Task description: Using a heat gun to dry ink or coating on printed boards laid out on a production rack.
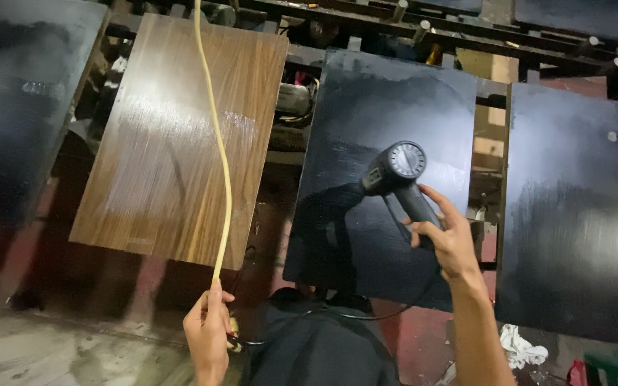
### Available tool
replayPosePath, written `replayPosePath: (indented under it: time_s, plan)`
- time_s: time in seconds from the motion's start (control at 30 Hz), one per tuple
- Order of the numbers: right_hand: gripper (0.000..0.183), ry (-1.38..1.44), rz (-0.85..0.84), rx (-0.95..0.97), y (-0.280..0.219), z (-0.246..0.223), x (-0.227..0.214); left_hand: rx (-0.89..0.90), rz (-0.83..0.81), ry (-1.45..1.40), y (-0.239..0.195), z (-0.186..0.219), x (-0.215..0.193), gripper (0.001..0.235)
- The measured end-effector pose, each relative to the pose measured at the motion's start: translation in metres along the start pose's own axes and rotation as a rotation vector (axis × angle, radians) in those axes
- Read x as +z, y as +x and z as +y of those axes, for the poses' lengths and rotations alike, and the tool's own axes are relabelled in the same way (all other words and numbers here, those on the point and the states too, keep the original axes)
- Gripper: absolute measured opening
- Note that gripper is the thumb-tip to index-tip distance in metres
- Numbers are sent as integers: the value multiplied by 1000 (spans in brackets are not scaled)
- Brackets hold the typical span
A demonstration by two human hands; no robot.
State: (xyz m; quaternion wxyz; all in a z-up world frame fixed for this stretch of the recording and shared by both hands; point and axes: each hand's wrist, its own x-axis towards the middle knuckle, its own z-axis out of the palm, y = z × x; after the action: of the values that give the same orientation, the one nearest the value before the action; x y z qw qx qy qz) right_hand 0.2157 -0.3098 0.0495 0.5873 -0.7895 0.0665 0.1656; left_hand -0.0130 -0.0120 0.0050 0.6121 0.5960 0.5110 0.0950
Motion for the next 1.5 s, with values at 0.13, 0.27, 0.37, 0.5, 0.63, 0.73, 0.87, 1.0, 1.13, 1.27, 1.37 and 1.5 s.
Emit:
replayPosePath:
  time_s: [0.13, 0.27, 0.37, 0.5, 0.63, 0.73, 0.87, 1.0, 1.13, 1.27, 1.37, 1.5]
  plan:
    - [78, 60, -35, -22, 4, 3, 8, 2, -17, -50, 2, -3, 0, 49]
    - [80, 41, -3, 30, 2, -3, -1, 72, -11, -3, 8, -9, -2, 50]
    - [78, 45, 28, 55, 0, -7, -5, -34, -5, -54, 3, 3, 3, 50]
    - [79, -1, 19, 19, 5, -4, 0, -40, -20, -64, 3, 2, 5, 51]
    - [80, 19, -26, 0, 11, -5, 11, 33, -28, 25, 4, 3, 4, 50]
    - [79, 26, -36, 0, 13, -7, 14, 11, -11, 40, 2, 9, 5, 51]
    - [79, -19, -5, 17, 12, -7, 6, 44, -19, -10, 7, -3, 4, 51]
    - [80, -7, 4, 13, 9, -11, 2, 6, -28, -12, 7, -2, 5, 50]
    - [78, 6, -15, -29, 18, -5, 8, -2, -35, -76, 7, 2, 6, 49]
    - [80, 14, -27, -13, 30, -9, 23, -4, -11, -36, 6, 2, 4, 50]
    - [77, 46, -14, -36, 41, -12, 31, 24, -5, 18, 6, -1, 1, 49]
    - [77, 128, -9, -88, 48, -8, 29, 35, 3, 14, 5, -1, -1, 50]
